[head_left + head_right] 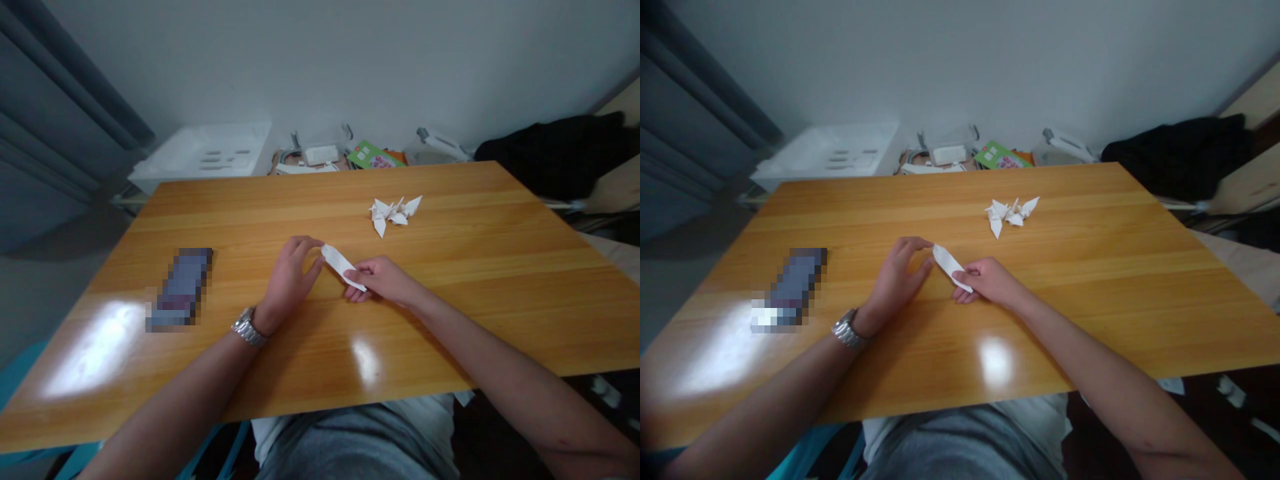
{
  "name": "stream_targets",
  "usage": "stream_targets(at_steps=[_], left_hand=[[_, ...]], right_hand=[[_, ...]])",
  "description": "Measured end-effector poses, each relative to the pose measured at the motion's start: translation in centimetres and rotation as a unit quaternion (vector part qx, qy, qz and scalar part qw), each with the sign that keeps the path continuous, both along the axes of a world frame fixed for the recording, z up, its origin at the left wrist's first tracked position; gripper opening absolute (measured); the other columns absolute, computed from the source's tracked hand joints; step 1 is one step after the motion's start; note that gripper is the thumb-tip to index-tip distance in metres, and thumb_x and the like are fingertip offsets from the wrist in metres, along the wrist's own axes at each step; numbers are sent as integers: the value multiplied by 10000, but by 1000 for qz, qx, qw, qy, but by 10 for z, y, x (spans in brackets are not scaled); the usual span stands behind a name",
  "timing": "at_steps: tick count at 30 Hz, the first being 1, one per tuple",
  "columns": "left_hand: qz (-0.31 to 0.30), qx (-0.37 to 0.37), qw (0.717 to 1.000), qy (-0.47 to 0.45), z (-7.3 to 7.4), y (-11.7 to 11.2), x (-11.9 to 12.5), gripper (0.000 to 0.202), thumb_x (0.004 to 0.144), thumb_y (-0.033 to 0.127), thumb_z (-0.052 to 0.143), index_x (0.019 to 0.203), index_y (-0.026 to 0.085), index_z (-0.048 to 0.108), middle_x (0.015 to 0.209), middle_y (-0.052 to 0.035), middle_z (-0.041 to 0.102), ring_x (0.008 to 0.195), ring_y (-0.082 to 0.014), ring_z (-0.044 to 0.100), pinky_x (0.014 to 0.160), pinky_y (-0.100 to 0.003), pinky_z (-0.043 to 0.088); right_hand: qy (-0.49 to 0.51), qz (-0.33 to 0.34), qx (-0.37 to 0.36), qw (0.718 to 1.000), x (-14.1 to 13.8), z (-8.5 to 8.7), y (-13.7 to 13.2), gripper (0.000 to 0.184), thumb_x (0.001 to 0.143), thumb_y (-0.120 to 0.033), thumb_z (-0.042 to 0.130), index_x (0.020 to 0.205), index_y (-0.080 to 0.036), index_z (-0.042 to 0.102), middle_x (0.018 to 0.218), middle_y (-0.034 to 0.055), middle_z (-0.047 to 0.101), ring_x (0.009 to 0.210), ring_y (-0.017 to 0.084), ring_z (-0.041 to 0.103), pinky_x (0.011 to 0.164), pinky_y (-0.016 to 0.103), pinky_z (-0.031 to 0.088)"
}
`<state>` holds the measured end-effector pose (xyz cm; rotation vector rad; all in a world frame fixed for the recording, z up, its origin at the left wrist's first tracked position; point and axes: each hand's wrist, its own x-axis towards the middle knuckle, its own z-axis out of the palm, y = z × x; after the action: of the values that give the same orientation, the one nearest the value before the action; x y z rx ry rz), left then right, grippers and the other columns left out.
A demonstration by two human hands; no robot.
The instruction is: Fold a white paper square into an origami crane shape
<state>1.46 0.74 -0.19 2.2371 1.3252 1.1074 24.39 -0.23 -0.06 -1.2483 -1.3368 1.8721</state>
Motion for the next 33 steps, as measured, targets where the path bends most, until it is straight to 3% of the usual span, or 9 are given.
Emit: stream_targets(at_steps=[5, 12, 15, 19, 22, 25, 28, 30, 33], left_hand=[[-52, 54, 992, 97, 7, -8, 3, 331, 989, 219, 584, 1315, 231, 639, 1346, -120, 589, 1259, -267, 561, 1102, -447, 472], [-147, 40, 971, 185, -1, -8, 3, 384, 999, 138, 515, 1343, 251, 643, 1398, -123, 605, 1286, -276, 582, 1100, -491, 496], [-163, 31, 964, 207, -6, -6, 2, 369, 1001, 146, 517, 1338, 235, 641, 1411, -125, 599, 1303, -270, 574, 1122, -488, 494], [-173, 31, 959, 223, -13, -5, 0, 388, 1016, 172, 508, 1384, 241, 611, 1454, -120, 561, 1389, -269, 509, 1185, -486, 446], [-171, 35, 956, 236, -15, -5, -1, 450, 1035, 180, 473, 1473, 262, 538, 1518, -115, 514, 1443, -274, 462, 1214, -497, 407], [-174, 34, 950, 256, -15, -5, 0, 487, 1052, 191, 438, 1531, 276, 469, 1581, -99, 466, 1489, -281, 409, 1231, -512, 372], [-178, 27, 946, 271, -15, -6, 0, 486, 1059, 206, 436, 1539, 275, 455, 1579, -76, 484, 1502, -276, 392, 1243, -516, 343], [-179, 24, 943, 279, -14, -6, 0, 488, 1058, 222, 447, 1542, 280, 451, 1582, -64, 485, 1501, -277, 391, 1247, -516, 330], [-179, 20, 941, 287, -13, -6, 0, 497, 1055, 266, 471, 1550, 293, 441, 1600, -50, 463, 1501, -287, 387, 1250, -522, 314]], right_hand=[[-32, -10, 11, 999, 1, 3, 1, 436, 875, -563, 751, 800, -136, 701, 748, 107, 787, 608, 150, 733, 593, 240, 613], [-148, 19, 105, 983, 3, 4, -1, 613, 901, -741, 571, 713, -162, 643, 605, 58, 711, 456, 128, 635, 432, 220, 472], [-241, 36, 192, 951, 5, 5, -2, 636, 966, -722, 460, 695, -175, 640, 538, 23, 651, 413, 119, 575, 429, 232, 395], [-365, 50, 332, 868, 8, 10, 1, 599, 1011, -618, 464, 647, -180, 648, 553, 28, 628, 490, 135, 539, 497, 274, 301], [-396, 42, 379, 835, 13, 12, 5, 479, 1018, -511, 522, 716, -183, 696, 633, 35, 664, 561, 156, 557, 544, 291, 316], [-353, 28, 455, 817, 19, 9, 10, 256, 1020, -346, 564, 999, -188, 764, 885, 69, 736, 785, 200, 660, 701, 307, 465], [-335, 51, 535, 773, 25, 3, 15, 289, 1027, -293, 560, 1237, -187, 728, 1129, 133, 707, 1046, 258, 652, 916, 400, 527], [-347, 78, 563, 746, 27, -2, 18, 305, 1026, -278, 564, 1277, -198, 718, 1280, 152, 670, 1181, 287, 611, 1020, 469, 508], [-364, 106, 573, 726, 29, -6, 20, 312, 1033, -271, 551, 1293, -222, 717, 1434, 142, 611, 1292, 304, 565, 1093, 532, 478]])
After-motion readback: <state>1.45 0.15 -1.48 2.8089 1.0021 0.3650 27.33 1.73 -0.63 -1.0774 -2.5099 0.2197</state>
